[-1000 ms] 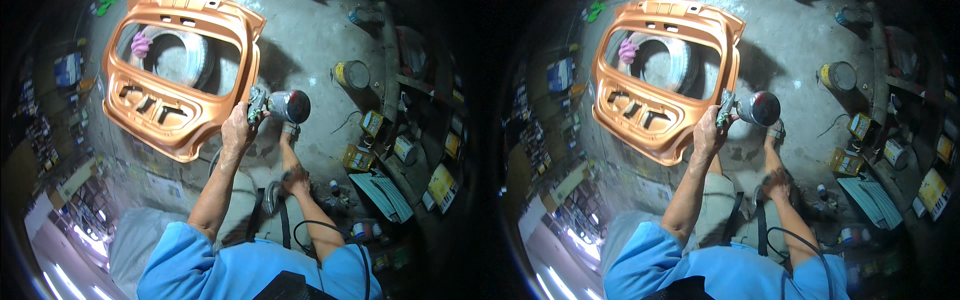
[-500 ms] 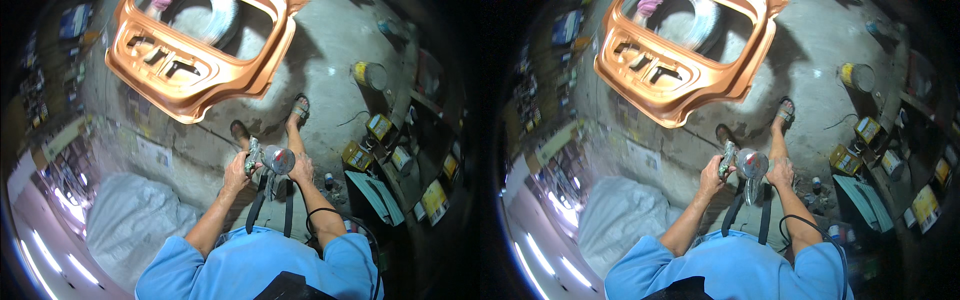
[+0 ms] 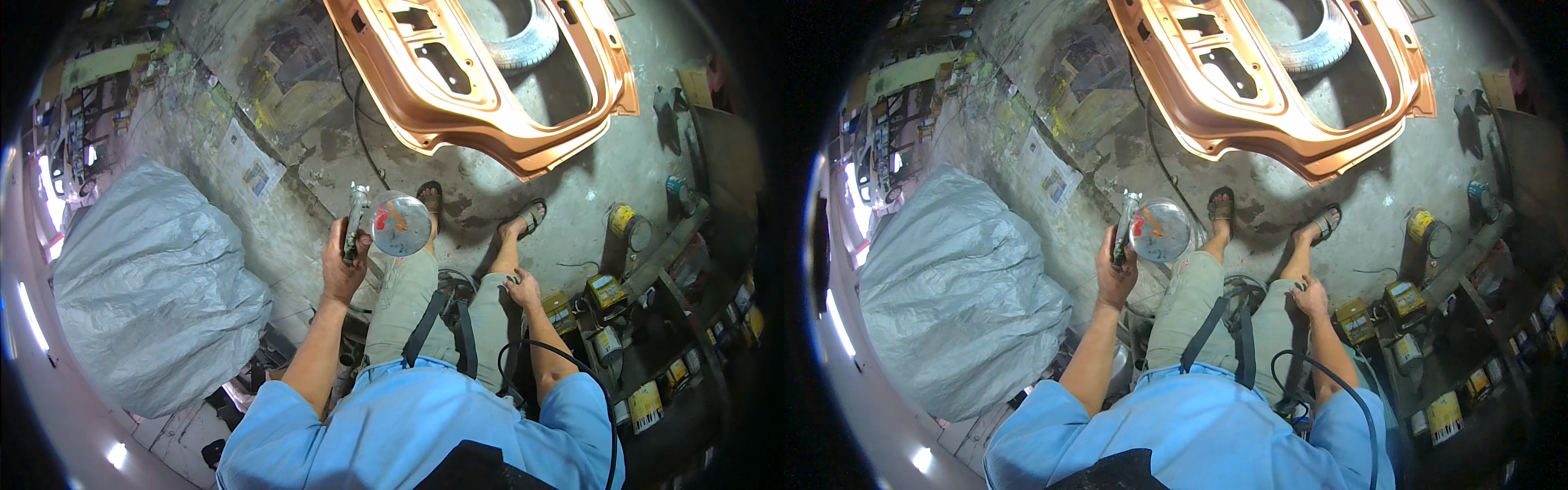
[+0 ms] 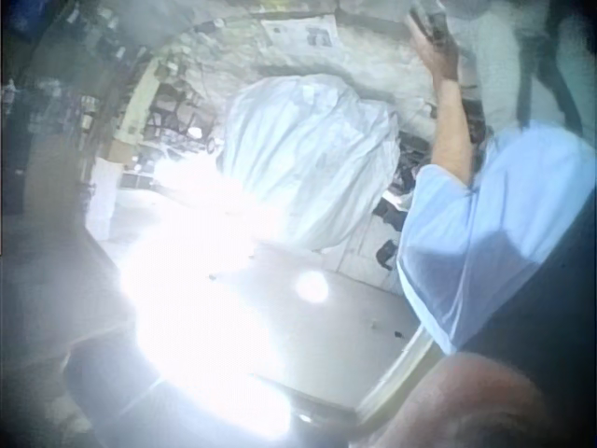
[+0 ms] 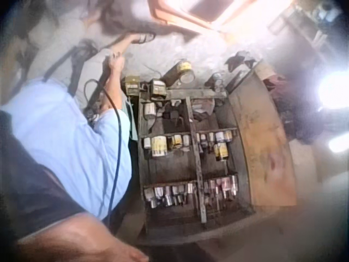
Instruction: The person uses a spray gun to apply paint to a large orange car part resting on a tire. They move around the part to cover different areas, then walk to a shelf to retrieve a paint can and return to the work area.
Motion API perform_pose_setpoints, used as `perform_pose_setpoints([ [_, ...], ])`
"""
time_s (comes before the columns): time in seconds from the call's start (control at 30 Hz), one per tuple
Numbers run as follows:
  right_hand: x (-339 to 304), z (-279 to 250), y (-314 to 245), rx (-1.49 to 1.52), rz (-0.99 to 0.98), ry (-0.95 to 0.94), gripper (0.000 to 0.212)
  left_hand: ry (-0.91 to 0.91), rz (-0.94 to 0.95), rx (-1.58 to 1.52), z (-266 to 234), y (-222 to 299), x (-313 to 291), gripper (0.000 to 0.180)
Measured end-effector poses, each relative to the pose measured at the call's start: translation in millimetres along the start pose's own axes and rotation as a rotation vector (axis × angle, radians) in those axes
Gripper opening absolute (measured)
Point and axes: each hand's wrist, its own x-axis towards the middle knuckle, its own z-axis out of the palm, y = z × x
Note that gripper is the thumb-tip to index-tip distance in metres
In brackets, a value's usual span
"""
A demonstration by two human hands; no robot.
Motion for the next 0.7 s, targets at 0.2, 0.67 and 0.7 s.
perform_pose_setpoints([
  [0.2,-64.1,-17.4,-20.4,0.213,-0.027,0.184,0.062,-0.333,0.123,-0.049,-47.0,1.3,-17.5,0.054],
  [0.67,-62.0,-102.2,45.1,0.584,0.018,0.204,0.044,0.082,0.134,0.013,-101.6,23.3,62.5,0.037],
  [0.7,-59.8,-109.4,47.4,0.666,0.032,0.237,0.042,0.029,0.111,-0.007,-96.5,23.1,63.6,0.039],
])
